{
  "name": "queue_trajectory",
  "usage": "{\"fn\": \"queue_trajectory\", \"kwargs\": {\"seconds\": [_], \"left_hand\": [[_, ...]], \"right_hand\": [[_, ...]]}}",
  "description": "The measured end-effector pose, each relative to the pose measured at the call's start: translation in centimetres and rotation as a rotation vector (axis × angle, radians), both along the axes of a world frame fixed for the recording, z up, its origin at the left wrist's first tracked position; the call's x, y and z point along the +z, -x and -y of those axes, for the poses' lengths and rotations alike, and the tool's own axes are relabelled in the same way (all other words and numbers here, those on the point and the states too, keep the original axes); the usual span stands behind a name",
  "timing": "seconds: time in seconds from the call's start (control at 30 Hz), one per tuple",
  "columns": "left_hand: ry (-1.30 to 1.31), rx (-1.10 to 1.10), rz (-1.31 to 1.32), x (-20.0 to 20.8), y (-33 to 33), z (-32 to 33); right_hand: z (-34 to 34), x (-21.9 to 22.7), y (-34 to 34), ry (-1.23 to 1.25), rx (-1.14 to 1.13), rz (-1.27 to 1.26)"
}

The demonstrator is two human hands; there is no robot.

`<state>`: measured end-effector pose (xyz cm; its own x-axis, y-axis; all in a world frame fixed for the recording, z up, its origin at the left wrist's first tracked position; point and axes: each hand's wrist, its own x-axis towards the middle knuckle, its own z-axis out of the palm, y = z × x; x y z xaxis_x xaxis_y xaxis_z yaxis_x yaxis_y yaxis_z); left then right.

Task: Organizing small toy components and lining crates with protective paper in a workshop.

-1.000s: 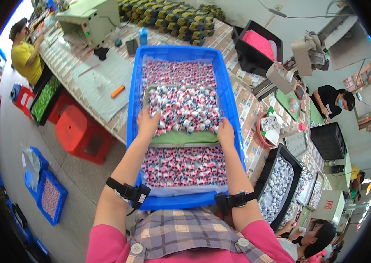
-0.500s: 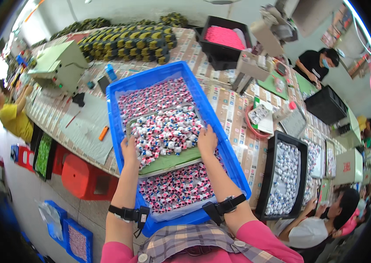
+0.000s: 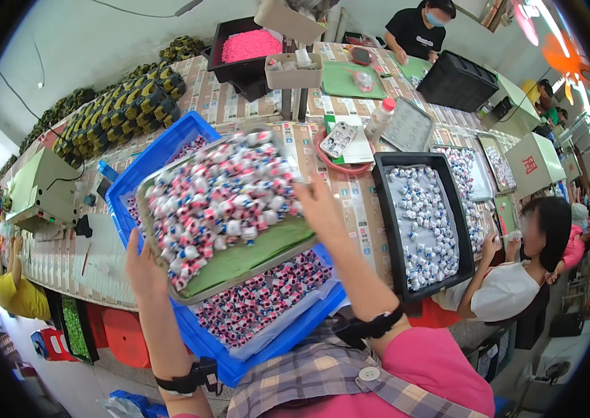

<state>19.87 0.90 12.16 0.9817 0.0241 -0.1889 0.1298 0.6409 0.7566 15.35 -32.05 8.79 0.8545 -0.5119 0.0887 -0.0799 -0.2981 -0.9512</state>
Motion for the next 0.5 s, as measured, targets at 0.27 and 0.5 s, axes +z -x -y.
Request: {"fn": "queue_trajectory", "kwargs": {"seconds": [0.27, 0.5], "left_hand": [[0.058, -0.388, -0.07, 2.9, -1.0, 17.9], [-0.099, -0.53, -0.073, 0.7, -5.6, 29.3]], "right_hand": [[14.4, 0.3, 7.3, -0.364, -0.179, 0.211], [19.3, -1.4, 10.4, -0.441, -0.362, 0.33]]}}
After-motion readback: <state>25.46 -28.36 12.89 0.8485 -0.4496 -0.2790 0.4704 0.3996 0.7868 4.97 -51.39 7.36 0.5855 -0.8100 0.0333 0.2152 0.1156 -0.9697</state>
